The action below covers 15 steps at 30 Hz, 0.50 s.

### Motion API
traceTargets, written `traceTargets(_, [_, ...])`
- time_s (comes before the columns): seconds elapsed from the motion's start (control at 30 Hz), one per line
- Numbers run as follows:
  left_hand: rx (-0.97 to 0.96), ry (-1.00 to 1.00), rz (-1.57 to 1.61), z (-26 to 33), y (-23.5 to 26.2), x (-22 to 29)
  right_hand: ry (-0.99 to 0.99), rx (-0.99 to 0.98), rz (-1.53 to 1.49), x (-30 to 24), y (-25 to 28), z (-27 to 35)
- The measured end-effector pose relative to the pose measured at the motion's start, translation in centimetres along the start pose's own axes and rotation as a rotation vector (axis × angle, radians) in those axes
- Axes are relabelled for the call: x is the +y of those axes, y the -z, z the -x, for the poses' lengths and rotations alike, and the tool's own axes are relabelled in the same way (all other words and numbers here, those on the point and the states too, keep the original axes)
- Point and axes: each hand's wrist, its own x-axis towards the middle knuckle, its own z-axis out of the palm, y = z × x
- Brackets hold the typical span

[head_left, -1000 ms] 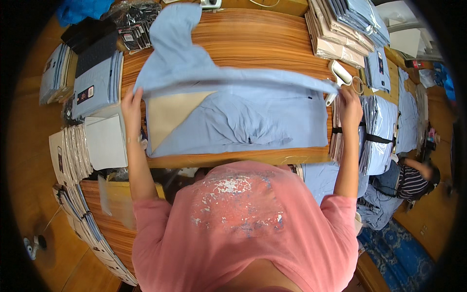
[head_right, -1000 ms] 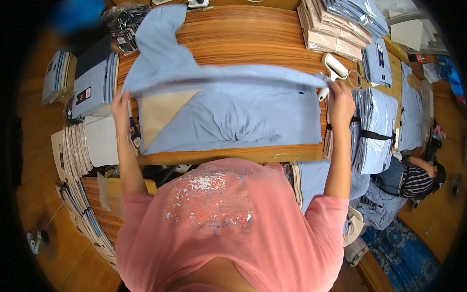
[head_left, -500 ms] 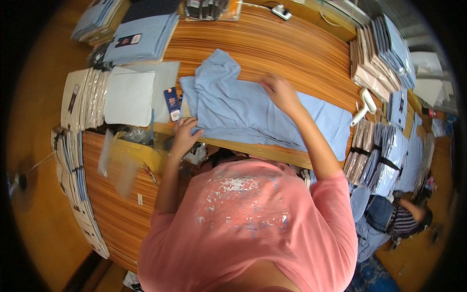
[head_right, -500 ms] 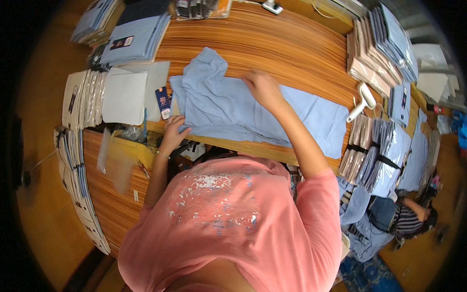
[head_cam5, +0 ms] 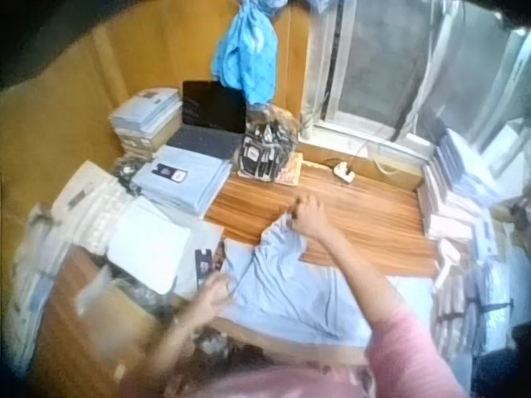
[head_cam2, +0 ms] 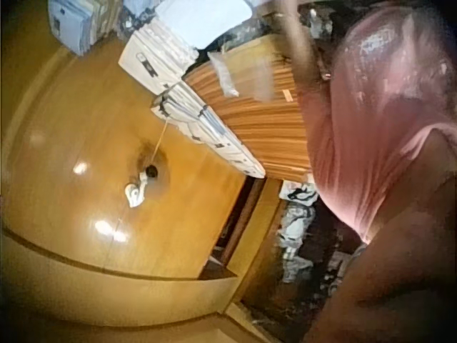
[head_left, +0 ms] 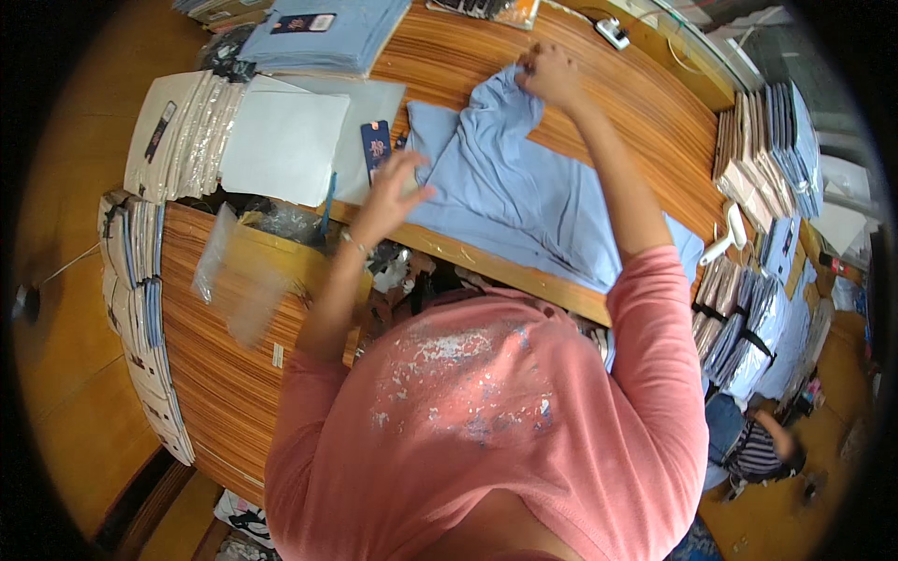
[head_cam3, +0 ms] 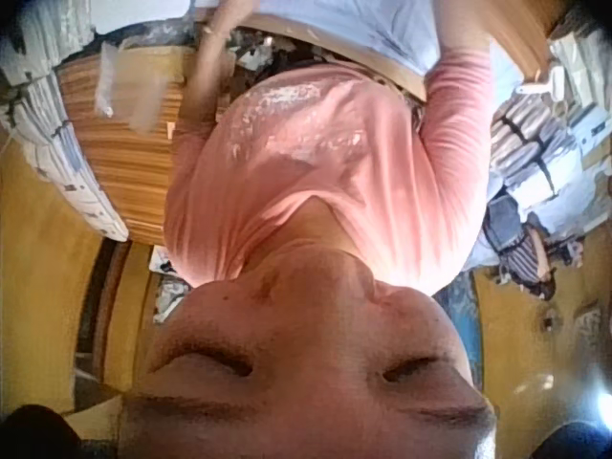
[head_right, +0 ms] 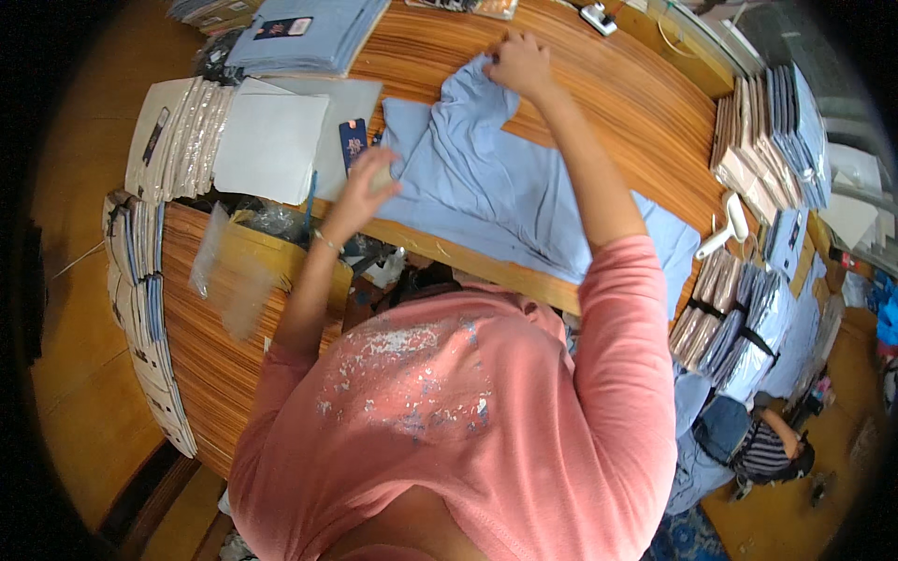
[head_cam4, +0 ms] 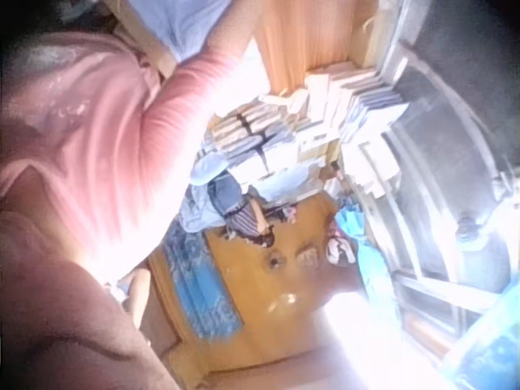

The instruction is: The person folds a light blue button-down shirt around a cardboard insert, places it into a clear plastic bag, seals the bag, and applies a black plastic strap around the packaged shirt.

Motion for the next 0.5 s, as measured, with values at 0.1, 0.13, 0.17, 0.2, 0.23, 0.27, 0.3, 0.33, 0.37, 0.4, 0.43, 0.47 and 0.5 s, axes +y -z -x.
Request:
traceTargets(0.1, [0.036, -0.079, 0.257, -5.7, 0.4, -0.4, 0.130, -0.161, -0.636, 0.6, 6.7, 2.7])
traceTargets(0.13, [-0.033, -0.023, 0.411, -7.9, 0.4, 0.5, 0.168, -0.227, -0.754, -0.9, 9.9, 4.6])
traceTargets(0.17, [-0.104, 0.027, 0.560, -9.6, 0.2, 1.2, 0.223, -0.297, -0.890, -2.2, 12.6, 6.4])
traceTargets(0.2, [-0.290, 0.133, 0.587, -11.0, -0.4, 1.4, 0.275, -0.361, -1.021, -3.3, 15.0, 8.1])
traceTargets(0.23, [-0.477, 0.237, 0.605, -12.3, -1.1, 1.6, 0.238, -0.396, -1.109, -4.3, 17.1, 9.6])
traceTargets(0.27, [-0.663, 0.339, 0.613, -13.6, -1.8, 1.9, 0.203, -0.427, -1.194, -5.0, 18.9, 10.9])
traceTargets(0.3, [-0.893, 0.260, 0.488, -14.8, -2.5, 1.8, 0.159, -0.329, -1.218, -5.2, 20.4, 12.3])
traceTargets(0.33, [-1.113, 0.177, 0.349, -15.8, -3.3, 0.9, 0.118, -0.229, -1.240, -5.1, 21.5, 13.5])
traceTargets(0.37, [-1.179, 0.172, 0.245, -16.1, -3.9, 0.6, 0.071, -0.124, -1.262, -4.8, 22.3, 14.7])
traceTargets(0.4, [-1.242, 0.162, 0.141, -16.4, -4.4, 0.1, -0.051, -0.049, -1.279, -3.9, 22.8, 16.1])
traceTargets(0.43, [-1.152, 0.234, 0.085, -15.8, -4.5, 0.1, -0.174, 0.030, -1.293, -2.3, 23.2, 17.7])
traceTargets(0.47, [-1.064, 0.299, 0.031, -15.3, -4.6, 0.3, -0.350, 0.161, -1.218, -0.5, 22.5, 19.6])
traceTargets(0.5, [-0.996, 0.307, -0.002, -15.0, -4.1, 1.0, -0.450, 0.176, -1.170, 1.9, 21.6, 21.5])
